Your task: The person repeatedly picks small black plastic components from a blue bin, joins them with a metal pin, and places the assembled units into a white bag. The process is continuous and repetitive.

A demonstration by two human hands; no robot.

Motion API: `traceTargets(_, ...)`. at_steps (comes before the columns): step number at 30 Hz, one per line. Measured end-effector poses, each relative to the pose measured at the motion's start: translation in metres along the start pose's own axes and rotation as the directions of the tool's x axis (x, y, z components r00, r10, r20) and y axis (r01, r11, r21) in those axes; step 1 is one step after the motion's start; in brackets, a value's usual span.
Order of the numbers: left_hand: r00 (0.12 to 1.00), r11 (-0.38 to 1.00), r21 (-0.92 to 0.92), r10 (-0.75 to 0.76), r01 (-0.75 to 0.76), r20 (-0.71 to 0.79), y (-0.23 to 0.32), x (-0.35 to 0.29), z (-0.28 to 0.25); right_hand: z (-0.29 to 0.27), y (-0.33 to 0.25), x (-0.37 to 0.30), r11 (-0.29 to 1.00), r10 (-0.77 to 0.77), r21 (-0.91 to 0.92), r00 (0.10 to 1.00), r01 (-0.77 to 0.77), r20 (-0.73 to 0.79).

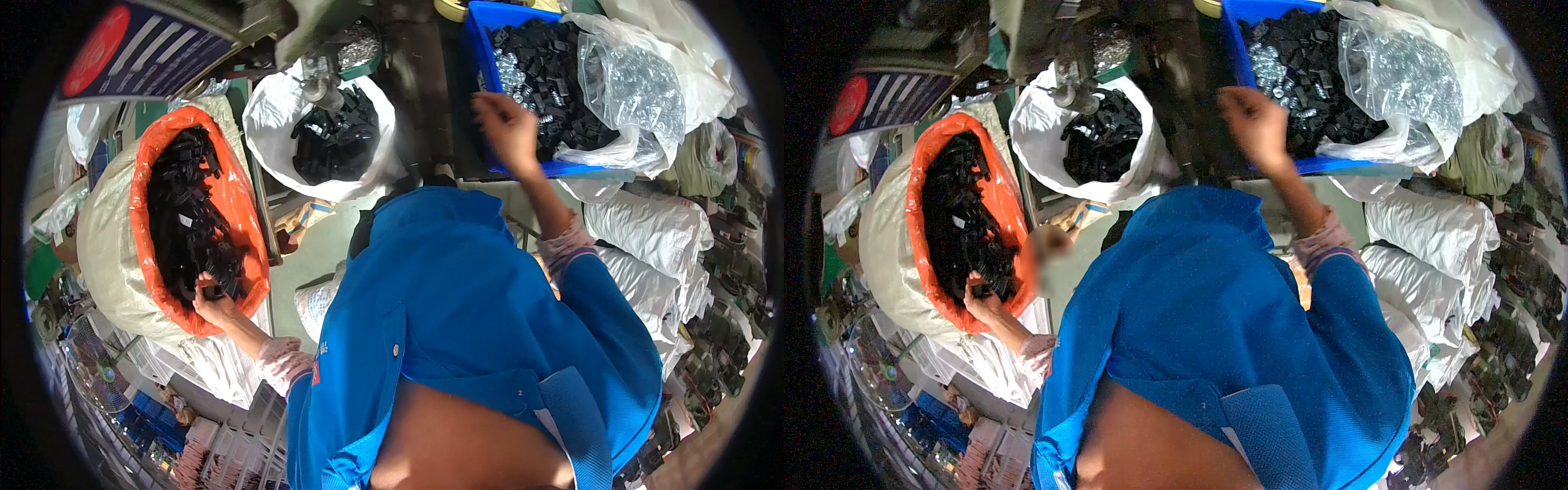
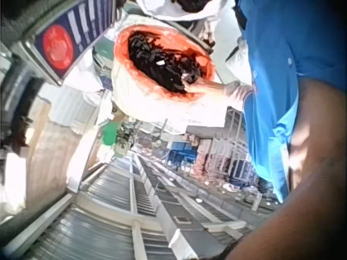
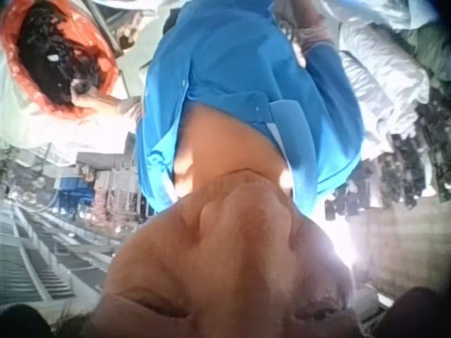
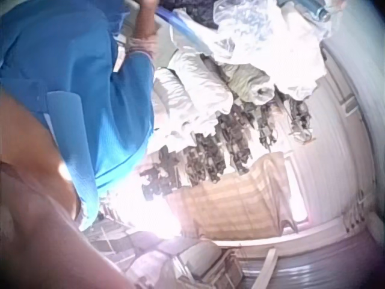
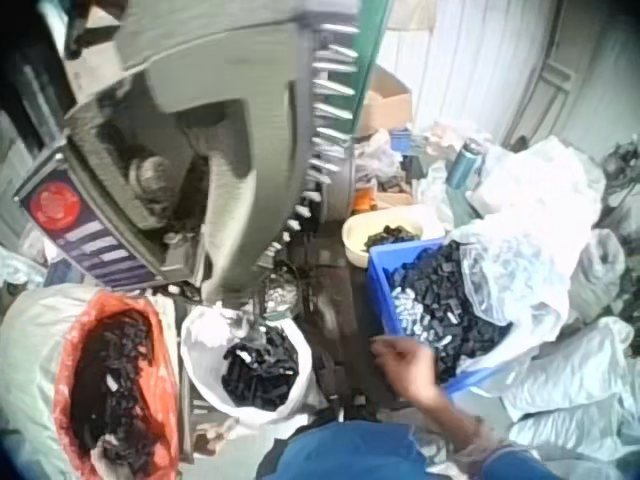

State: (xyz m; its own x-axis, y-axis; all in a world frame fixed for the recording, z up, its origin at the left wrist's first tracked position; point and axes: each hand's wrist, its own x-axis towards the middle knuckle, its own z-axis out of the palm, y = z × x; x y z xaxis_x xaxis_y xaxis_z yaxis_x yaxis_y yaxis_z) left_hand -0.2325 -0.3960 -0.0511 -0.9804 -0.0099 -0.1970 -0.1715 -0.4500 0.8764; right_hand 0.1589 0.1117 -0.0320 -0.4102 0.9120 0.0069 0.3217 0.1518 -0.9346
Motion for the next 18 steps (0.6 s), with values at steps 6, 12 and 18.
traceTargets(6,0.888,0.953,0.191,-0.292,0.237,0.356,-0.076,-0.114,0.173,-0.091,0.086,0.060,0.773,-0.153,-0.618,0.988,0.143,0.037)
traceTargets(12,0.556,0.819,0.335,-0.566,0.467,0.609,-0.180,-0.204,0.309,-0.062,0.071,0.068,0.628,-0.079,-0.735,0.960,0.257,0.268)
traceTargets(18,0.245,0.802,0.582,-0.596,0.134,0.765,-0.204,-0.288,0.397,-0.085,0.081,0.080,0.810,0.026,-0.570,0.961,0.140,0.274)
